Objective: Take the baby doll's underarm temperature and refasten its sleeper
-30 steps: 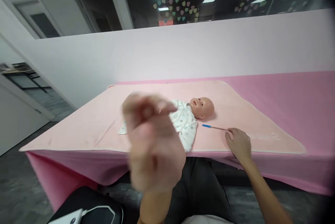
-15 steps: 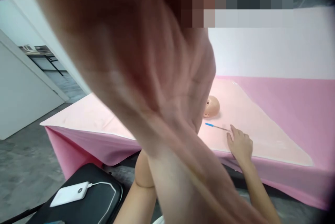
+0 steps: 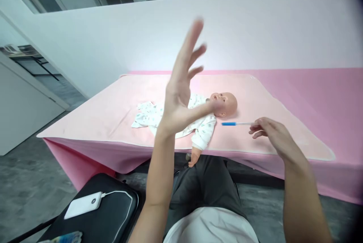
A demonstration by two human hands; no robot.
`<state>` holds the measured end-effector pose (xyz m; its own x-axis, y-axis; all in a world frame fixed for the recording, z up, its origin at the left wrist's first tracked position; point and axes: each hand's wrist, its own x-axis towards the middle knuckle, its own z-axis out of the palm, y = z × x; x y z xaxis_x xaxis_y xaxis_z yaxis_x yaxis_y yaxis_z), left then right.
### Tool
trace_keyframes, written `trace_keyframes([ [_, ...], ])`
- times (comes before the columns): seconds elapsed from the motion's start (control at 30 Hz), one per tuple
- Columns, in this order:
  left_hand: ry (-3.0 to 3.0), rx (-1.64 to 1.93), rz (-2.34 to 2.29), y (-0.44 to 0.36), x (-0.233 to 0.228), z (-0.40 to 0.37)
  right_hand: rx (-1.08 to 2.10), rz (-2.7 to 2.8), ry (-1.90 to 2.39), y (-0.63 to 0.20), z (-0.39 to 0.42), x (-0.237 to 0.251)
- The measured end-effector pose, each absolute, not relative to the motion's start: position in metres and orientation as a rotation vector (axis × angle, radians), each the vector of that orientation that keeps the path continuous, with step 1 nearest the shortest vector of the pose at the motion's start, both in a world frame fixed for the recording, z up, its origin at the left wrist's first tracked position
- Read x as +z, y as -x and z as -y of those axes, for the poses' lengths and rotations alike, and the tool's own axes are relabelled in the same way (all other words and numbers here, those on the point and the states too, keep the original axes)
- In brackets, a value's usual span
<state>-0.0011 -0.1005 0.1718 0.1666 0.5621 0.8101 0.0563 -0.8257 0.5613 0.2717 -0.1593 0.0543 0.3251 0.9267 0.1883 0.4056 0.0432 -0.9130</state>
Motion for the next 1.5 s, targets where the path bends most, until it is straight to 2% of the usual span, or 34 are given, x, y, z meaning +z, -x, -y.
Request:
trace_keyframes([
  [0.07, -2.106, 1.693, -0.629, -0.013, 0.145, 0.066, 0.62, 1.112, 1.404, -0.268, 0.15, 0.073],
  [0.13, -2.164, 1.692, -0.922, -0.028, 0.103, 0.031, 0.539, 1.025, 1.346, -0.262, 0.135, 0.084],
  [0.2, -2.305, 1.532, -1.147, -0.04, 0.06, 0.005, 0.581, 0.976, 1.304, -0.254, 0.12, 0.09],
  [0.27, -2.454, 1.363, -1.344, -0.048, 0.027, -0.005, 0.697, 0.965, 1.255, -0.245, 0.106, 0.093],
  [0.37, -2.604, 1.374, -1.433, -0.051, 0.004, -0.004, 0.781, 0.999, 1.217, -0.233, 0.095, 0.096],
  [0.63, -2.771, 1.538, -1.307, -0.05, 0.0, -0.002, 0.808, 1.079, 1.232, -0.217, 0.083, 0.087],
  [0.87, -2.77, 1.65, -1.287, -0.05, -0.006, -0.002, 0.773, 1.036, 1.296, -0.225, 0.087, 0.06],
  [1.07, -2.634, 1.804, -1.375, -0.048, -0.01, -0.001, 0.438, 1.132, 1.829, -0.267, 0.099, 0.008],
  [1.27, -2.496, 1.957, -1.386, -0.049, -0.012, -0.002, -0.22, 1.226, 2.387, -0.276, 0.106, -0.008],
  [1.37, -2.44, 1.996, -1.398, -0.049, -0.01, 0.0, -0.303, 1.237, 2.168, -0.249, 0.098, -0.001],
  [1.47, -2.411, 1.987, -1.4, -0.048, -0.009, 0.002, -0.082, 1.442, 1.59, -0.206, 0.075, 0.008],
  [1.5, -2.402, 1.978, -1.404, -0.048, -0.009, 0.002, -0.051, 1.487, 1.513, -0.191, 0.065, 0.01],
])
